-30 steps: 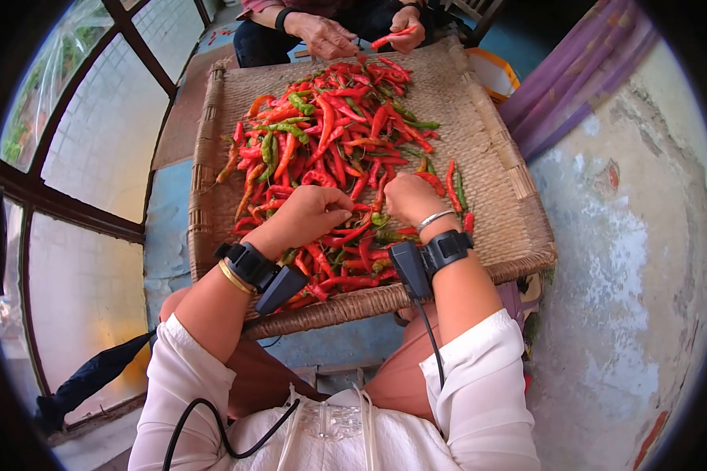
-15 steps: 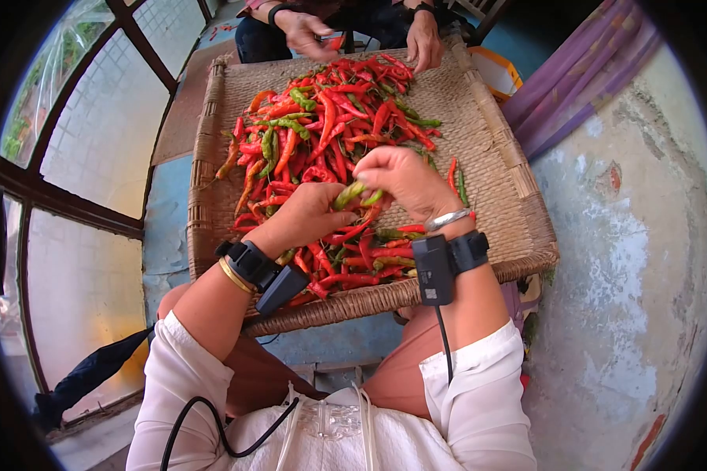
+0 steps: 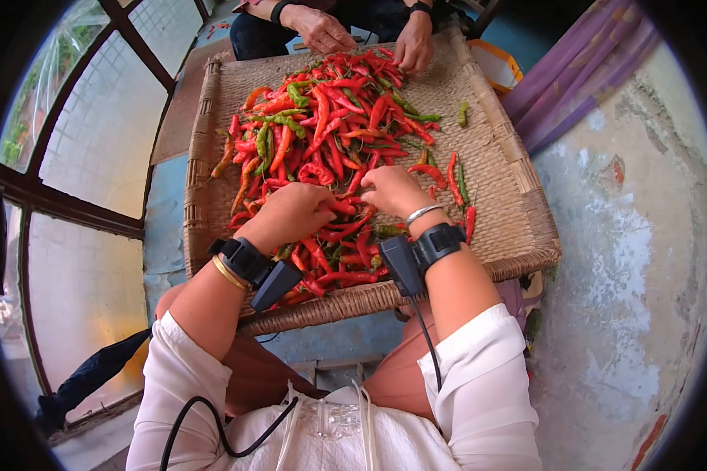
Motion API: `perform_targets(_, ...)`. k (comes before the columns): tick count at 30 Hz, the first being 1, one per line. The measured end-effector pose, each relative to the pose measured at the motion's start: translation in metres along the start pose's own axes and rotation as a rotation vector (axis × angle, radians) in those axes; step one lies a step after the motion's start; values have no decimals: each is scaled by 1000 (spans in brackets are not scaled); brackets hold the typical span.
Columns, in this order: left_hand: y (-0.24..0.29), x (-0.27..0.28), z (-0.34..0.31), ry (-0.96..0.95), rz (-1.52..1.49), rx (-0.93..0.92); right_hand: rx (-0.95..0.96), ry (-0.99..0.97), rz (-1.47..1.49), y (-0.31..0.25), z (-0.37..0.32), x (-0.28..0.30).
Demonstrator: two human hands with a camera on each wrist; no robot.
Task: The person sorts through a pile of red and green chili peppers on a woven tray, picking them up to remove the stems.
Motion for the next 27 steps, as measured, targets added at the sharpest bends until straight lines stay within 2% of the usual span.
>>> perform_targets(1, 0, -1, 0, -2, 2, 0, 29, 11, -204, -6, -1, -3)
perform_targets(5, 0, 0, 0, 12, 52, 20, -32, -90, -314, -10, -5, -12)
perform_targets(9, 0, 2, -2, 14, 130, 58, 25, -31, -316, -13, -5, -17)
perform_targets(12, -5, 2, -1, 40, 196, 108, -62, -52, -226, -10, -2, -14)
perform_targets(14, -7, 5, 0, 43, 222, 114, 19, 7, 59, -16, 0, -8)
perform_targets(16, -9, 4, 0, 45, 246, 117, 66, 36, 151, -23, 0, -4)
perform_targets(18, 0, 19, -4, 312, 11, -57, 112, 67, 240, -32, -2, 3)
perform_targets(20, 4, 23, -5, 363, -11, -82, 60, 48, 593, -37, -6, 9)
perform_targets(21, 6, 26, -7, 412, -33, -107, 61, 45, 592, -45, -9, 14)
perform_targets(24, 4, 24, -5, 370, -9, -128, 1, 151, 851, -41, -14, 35)
perform_targets(25, 2, 24, -3, 371, -10, -127, 1, 150, 849, -37, -14, 42)
perform_targets(27, -3, 13, 3, 235, 5, -86, 67, 345, 1131, -28, -19, 67)
Point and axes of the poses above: each hand's wrist, its own z-axis towards the middle knuckle, its own x-axis out of the back of the hand, y = z × x, the point moved 7 cm from there along z, towards the middle knuckle, and after that the axes turned 9 degrees about z, right-handed, at the moved point
